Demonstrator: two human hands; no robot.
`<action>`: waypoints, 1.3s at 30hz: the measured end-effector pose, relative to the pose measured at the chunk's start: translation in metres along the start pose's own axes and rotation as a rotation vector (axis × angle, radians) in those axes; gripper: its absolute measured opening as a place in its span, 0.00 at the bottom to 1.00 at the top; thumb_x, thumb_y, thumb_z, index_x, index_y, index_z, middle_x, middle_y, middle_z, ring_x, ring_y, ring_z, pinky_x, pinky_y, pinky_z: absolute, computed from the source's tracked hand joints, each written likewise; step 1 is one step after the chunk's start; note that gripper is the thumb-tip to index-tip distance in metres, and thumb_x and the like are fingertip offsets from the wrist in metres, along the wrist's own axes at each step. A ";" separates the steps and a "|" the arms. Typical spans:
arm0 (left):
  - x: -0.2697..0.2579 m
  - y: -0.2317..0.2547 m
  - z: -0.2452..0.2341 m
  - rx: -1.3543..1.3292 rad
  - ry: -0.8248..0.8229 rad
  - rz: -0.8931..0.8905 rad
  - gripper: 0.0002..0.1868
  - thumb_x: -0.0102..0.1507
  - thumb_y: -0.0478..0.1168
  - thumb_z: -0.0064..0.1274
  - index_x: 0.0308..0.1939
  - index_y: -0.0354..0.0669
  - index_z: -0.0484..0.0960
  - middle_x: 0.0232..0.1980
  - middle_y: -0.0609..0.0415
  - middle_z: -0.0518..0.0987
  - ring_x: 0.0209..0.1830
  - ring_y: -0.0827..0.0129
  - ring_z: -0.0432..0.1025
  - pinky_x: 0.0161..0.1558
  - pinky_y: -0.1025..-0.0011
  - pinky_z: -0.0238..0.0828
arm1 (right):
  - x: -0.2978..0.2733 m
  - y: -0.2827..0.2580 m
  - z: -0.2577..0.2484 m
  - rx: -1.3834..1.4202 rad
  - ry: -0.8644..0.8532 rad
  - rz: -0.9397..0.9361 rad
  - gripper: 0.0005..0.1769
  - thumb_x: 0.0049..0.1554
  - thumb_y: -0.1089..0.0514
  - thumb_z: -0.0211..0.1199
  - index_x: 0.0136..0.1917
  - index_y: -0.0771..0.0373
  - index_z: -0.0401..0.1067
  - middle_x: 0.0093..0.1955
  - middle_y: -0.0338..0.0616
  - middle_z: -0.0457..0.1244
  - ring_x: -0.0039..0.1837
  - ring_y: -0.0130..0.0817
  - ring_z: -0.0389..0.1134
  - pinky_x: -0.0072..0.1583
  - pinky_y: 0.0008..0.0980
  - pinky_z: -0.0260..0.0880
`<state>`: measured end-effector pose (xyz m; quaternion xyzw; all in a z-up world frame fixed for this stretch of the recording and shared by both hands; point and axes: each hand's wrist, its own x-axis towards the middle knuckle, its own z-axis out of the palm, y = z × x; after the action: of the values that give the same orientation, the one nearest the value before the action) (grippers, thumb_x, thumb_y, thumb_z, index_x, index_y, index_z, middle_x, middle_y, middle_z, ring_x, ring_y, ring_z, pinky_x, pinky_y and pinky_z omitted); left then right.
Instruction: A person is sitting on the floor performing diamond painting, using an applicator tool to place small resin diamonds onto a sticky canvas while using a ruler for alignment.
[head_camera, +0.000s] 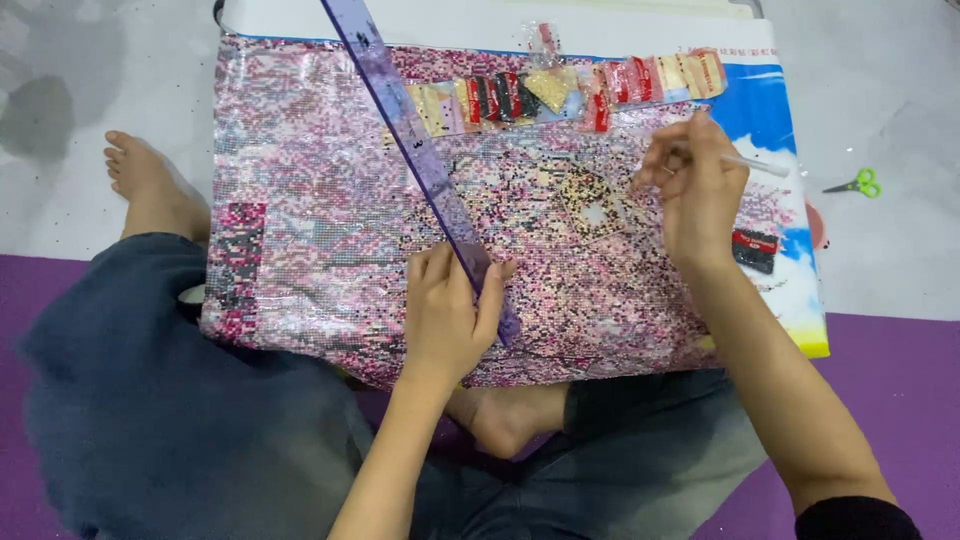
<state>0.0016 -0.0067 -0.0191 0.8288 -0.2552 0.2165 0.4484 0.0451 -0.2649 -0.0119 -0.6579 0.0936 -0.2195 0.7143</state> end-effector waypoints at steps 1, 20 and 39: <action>0.001 0.001 -0.001 -0.003 -0.003 0.001 0.08 0.65 0.38 0.46 0.31 0.39 0.74 0.28 0.51 0.73 0.38 0.60 0.68 0.44 0.65 0.59 | 0.003 0.000 -0.003 -0.002 0.004 0.000 0.18 0.65 0.47 0.49 0.43 0.61 0.70 0.33 0.44 0.62 0.34 0.27 0.66 0.39 0.26 0.72; 0.002 0.001 0.002 0.080 -0.005 0.072 0.11 0.63 0.37 0.46 0.27 0.36 0.75 0.23 0.48 0.72 0.41 0.57 0.69 0.48 0.64 0.59 | -0.011 0.020 0.002 -0.524 -0.150 -0.437 0.27 0.70 0.61 0.44 0.30 0.65 0.69 0.17 0.38 0.53 0.20 0.26 0.52 0.28 0.18 0.52; 0.002 -0.001 -0.002 0.064 0.005 0.062 0.09 0.63 0.37 0.47 0.30 0.37 0.78 0.24 0.48 0.74 0.41 0.56 0.69 0.48 0.63 0.58 | -0.015 0.018 0.004 -0.325 -0.143 -0.411 0.27 0.70 0.61 0.41 0.32 0.67 0.69 0.17 0.41 0.54 0.20 0.25 0.52 0.27 0.20 0.54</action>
<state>0.0030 -0.0054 -0.0178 0.8340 -0.2726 0.2403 0.4152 0.0369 -0.2542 -0.0317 -0.7830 -0.0587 -0.2949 0.5446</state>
